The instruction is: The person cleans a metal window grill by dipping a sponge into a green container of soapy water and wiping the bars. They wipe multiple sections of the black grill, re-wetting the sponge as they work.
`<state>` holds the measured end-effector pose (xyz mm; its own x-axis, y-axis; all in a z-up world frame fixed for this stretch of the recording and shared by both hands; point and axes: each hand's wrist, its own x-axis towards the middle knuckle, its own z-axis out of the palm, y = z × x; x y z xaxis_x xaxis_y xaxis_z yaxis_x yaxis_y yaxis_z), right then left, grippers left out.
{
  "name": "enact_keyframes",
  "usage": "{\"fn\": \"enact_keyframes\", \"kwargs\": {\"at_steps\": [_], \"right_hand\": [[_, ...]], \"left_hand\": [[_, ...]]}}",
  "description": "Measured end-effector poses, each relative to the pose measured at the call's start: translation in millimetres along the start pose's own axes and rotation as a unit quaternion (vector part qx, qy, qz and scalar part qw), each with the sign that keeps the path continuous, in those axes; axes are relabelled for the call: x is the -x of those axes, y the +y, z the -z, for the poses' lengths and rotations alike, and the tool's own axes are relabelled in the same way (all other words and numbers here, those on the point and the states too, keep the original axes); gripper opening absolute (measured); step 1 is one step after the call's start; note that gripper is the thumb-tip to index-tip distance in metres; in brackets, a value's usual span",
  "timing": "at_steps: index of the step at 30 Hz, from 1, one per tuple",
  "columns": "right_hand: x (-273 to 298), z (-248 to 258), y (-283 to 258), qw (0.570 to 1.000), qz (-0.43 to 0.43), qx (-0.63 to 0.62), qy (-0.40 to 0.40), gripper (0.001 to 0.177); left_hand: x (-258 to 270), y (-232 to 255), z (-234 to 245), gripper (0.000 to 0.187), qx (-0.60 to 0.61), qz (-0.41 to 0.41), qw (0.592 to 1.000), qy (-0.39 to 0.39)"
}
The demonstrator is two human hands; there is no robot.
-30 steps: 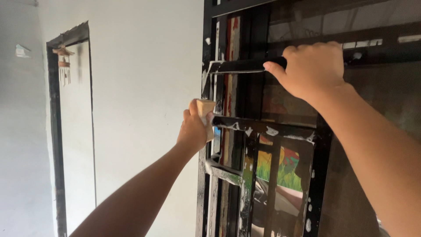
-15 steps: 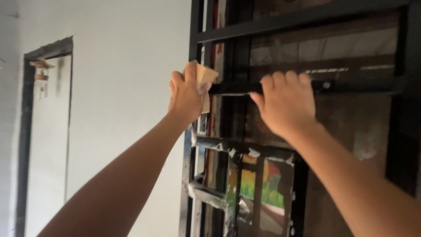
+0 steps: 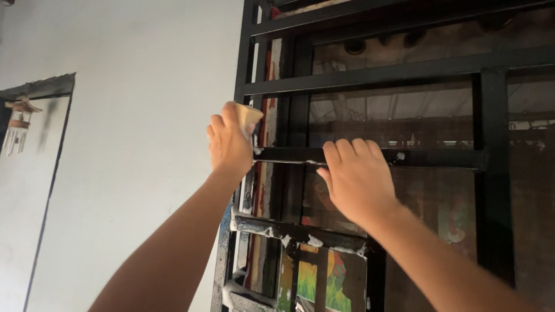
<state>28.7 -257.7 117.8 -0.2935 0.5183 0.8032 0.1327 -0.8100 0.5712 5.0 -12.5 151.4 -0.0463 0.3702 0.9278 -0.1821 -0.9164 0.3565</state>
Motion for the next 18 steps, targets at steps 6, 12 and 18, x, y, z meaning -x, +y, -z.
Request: {"fn": "enact_keyframes", "kwargs": {"at_steps": [6, 12, 18], "right_hand": [[-31.6, 11.7, 26.2, 0.964, -0.027, -0.048, -0.259, 0.067], [-37.0, 5.4, 31.3, 0.965, -0.018, -0.069, -0.252, 0.064], [-31.3, -0.6, 31.6, 0.974, -0.023, -0.086, -0.208, 0.058]], "left_hand": [[-19.5, -7.2, 0.0, 0.045, 0.122, 0.007, 0.991, 0.052], [-52.5, 62.0, -11.6, 0.037, 0.374, -0.224, 0.900, 0.032], [-23.7, 147.6, -34.1, 0.058, 0.057, -0.389, 0.919, 0.035]]}}
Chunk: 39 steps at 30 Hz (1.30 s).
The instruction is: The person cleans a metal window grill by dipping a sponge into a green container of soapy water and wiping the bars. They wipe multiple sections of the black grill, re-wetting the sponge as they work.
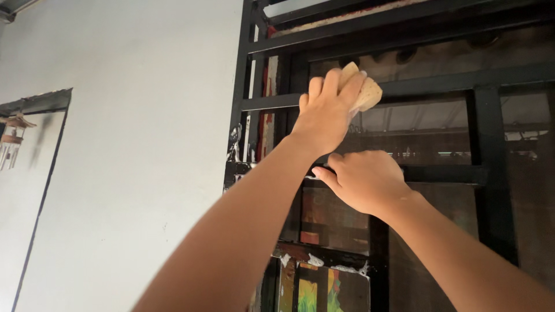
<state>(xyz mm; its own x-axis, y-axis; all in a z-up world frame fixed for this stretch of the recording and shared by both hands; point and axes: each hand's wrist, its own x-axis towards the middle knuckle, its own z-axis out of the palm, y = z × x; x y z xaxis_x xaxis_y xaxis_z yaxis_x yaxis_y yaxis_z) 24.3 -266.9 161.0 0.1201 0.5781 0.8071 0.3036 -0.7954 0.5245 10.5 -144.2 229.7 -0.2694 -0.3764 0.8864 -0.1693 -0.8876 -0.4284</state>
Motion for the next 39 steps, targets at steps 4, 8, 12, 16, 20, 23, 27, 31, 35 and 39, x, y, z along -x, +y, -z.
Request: {"fn": "enact_keyframes", "kwargs": {"at_steps": [4, 8, 12, 16, 20, 23, 27, 31, 35, 39], "right_hand": [[0.0, -0.1, -0.7, 1.000, 0.011, 0.008, 0.024, 0.057], [1.9, -1.7, -2.3, 0.999, 0.007, 0.014, 0.043, 0.058], [2.0, -1.1, -4.1, 0.999, 0.006, 0.014, 0.050, 0.058], [2.5, -0.3, -4.9, 0.998, 0.010, 0.012, 0.056, 0.058], [3.2, -2.1, -2.8, 0.997, 0.013, 0.001, 0.070, 0.055], [4.0, -3.0, -0.4, 0.997, 0.015, -0.020, 0.078, 0.050], [10.7, -1.9, 7.4, 0.992, 0.015, -0.100, 0.080, 0.029], [30.5, 1.3, 26.8, 0.962, 0.095, -0.189, 0.174, 0.022], [48.9, 3.2, 50.2, 0.964, 0.091, -0.172, 0.180, 0.023], [58.3, 3.3, 65.1, 0.967, 0.083, -0.176, 0.162, 0.023]], "left_hand": [[14.3, -38.2, 6.1, 0.068, -0.050, 0.028, 0.997, -0.056], [48.4, -101.8, 35.1, 0.068, -0.113, 0.123, 0.982, -0.085], [65.7, -120.6, 51.5, 0.066, -0.126, 0.173, 0.967, -0.134], [56.8, -110.4, 36.7, 0.065, -0.091, 0.186, 0.976, -0.070], [30.7, -76.4, 4.7, 0.062, -0.049, 0.148, 0.988, 0.013], [8.3, -32.9, -15.5, 0.054, -0.026, 0.111, 0.993, 0.013], [-7.6, 6.9, -18.4, 0.055, -0.023, 0.068, 0.997, -0.014], [-4.3, -0.9, -4.3, 0.056, -0.056, 0.035, 0.997, -0.051], [10.0, -29.7, 11.8, 0.051, -0.080, 0.047, 0.991, -0.095], [20.7, -60.5, 23.7, 0.054, -0.102, 0.093, 0.984, -0.115]]}}
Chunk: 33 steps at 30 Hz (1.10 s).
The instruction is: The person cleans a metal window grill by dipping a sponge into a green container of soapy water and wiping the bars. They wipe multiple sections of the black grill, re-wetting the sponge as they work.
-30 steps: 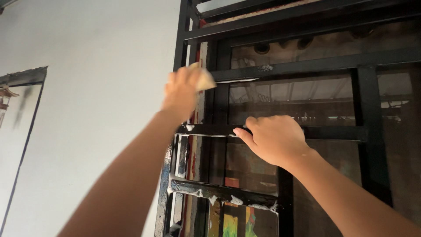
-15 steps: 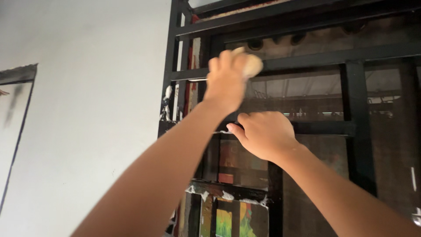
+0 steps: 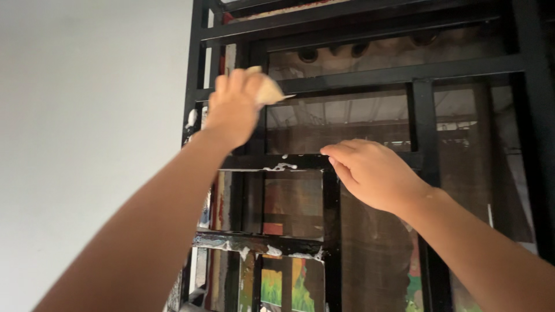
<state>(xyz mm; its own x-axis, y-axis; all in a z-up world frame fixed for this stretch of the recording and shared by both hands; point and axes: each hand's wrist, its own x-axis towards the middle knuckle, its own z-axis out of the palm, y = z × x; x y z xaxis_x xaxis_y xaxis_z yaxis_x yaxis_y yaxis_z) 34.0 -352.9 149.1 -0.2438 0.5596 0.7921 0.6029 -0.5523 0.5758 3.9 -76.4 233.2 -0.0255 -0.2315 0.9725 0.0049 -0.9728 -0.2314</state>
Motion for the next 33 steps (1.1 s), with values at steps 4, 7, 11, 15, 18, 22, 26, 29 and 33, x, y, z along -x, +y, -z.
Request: {"fn": "enact_keyframes", "kwargs": {"at_steps": [4, 7, 11, 15, 18, 22, 26, 29, 33], "right_hand": [[7.7, 17.8, 15.5, 0.968, 0.017, 0.230, 0.101, 0.014], [20.3, 35.8, 28.9, 0.907, -0.034, 0.350, 0.233, 0.056], [20.2, 32.8, 43.2, 0.935, -0.291, 0.073, 0.190, 0.081], [15.2, 36.9, 39.1, 0.879, -0.433, -0.143, 0.141, 0.060], [12.5, 40.6, 32.8, 0.881, -0.431, -0.144, 0.133, 0.059], [11.3, 41.7, 28.6, 0.882, -0.423, -0.157, 0.139, 0.059], [10.4, 42.1, 27.9, 0.880, -0.430, -0.154, 0.132, 0.058], [10.0, 42.8, 26.0, 0.874, -0.442, -0.154, 0.127, 0.063], [10.5, 44.0, 25.8, 0.878, -0.431, -0.158, 0.132, 0.064]], "left_hand": [[12.5, -33.0, 1.5, 0.061, -0.009, 0.045, 0.999, 0.006], [22.3, -48.6, -0.6, 0.061, 0.021, 0.027, 0.996, 0.079], [10.6, -41.5, -10.5, 0.058, 0.070, 0.032, 0.963, 0.259], [-16.2, -21.4, -18.6, 0.053, 0.074, 0.093, 0.955, 0.270], [-31.4, 14.4, -24.0, 0.054, 0.011, 0.092, 0.971, 0.221], [-34.6, 92.0, -28.1, 0.062, 0.066, 0.030, 0.975, 0.209], [-44.6, 148.4, -27.7, 0.050, 0.121, -0.025, 0.967, 0.224], [-54.0, 176.2, -31.1, 0.048, 0.134, -0.043, 0.964, 0.227], [-61.8, 199.9, -34.7, 0.051, 0.140, -0.049, 0.962, 0.230]]}}
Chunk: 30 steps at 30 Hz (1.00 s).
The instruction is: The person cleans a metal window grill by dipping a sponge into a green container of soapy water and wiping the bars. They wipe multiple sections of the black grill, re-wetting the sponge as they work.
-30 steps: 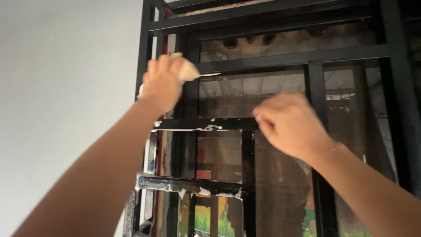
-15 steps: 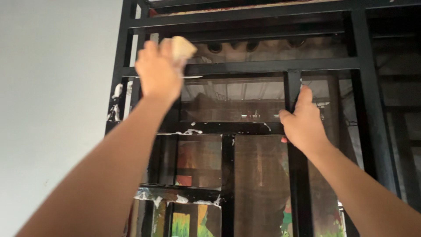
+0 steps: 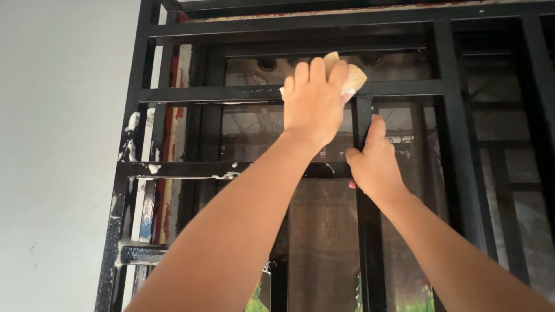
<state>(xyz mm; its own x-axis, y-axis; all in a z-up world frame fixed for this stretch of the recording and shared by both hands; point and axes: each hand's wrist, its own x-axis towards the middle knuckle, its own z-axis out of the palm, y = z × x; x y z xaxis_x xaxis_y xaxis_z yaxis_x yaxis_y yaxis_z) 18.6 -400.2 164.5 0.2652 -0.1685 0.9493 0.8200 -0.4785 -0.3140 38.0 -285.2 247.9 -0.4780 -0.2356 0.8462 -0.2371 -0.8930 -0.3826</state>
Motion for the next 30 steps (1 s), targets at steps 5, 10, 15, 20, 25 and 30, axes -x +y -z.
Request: {"fn": "enact_keyframes", "kwargs": {"at_steps": [5, 10, 15, 20, 25, 30], "right_hand": [[0.5, 1.7, -1.2, 1.000, -0.024, 0.013, -0.011, 0.064], [2.3, 2.1, -4.1, 0.999, -0.037, 0.018, -0.014, 0.063], [-0.2, 1.0, -2.2, 1.000, -0.024, 0.014, -0.005, 0.073], [0.1, 0.3, -0.2, 0.999, -0.045, 0.027, -0.008, 0.073], [1.8, 0.5, -0.1, 0.999, -0.042, 0.018, -0.008, 0.071], [2.9, 0.5, 0.4, 1.000, -0.029, -0.003, -0.009, 0.068]], "left_hand": [[1.3, 9.6, 2.5, 0.053, 0.006, -0.041, 0.999, -0.008], [-4.1, -12.7, 18.8, 0.052, -0.012, -0.123, 0.987, -0.101], [-6.1, -41.1, 28.3, 0.050, -0.030, -0.192, 0.977, -0.083], [-3.0, -70.6, 48.5, 0.055, -0.049, -0.184, 0.971, -0.147], [15.4, -108.5, 80.1, 0.052, -0.051, -0.134, 0.978, -0.151], [30.0, -159.8, 102.9, 0.053, -0.109, -0.034, 0.973, -0.199]]}}
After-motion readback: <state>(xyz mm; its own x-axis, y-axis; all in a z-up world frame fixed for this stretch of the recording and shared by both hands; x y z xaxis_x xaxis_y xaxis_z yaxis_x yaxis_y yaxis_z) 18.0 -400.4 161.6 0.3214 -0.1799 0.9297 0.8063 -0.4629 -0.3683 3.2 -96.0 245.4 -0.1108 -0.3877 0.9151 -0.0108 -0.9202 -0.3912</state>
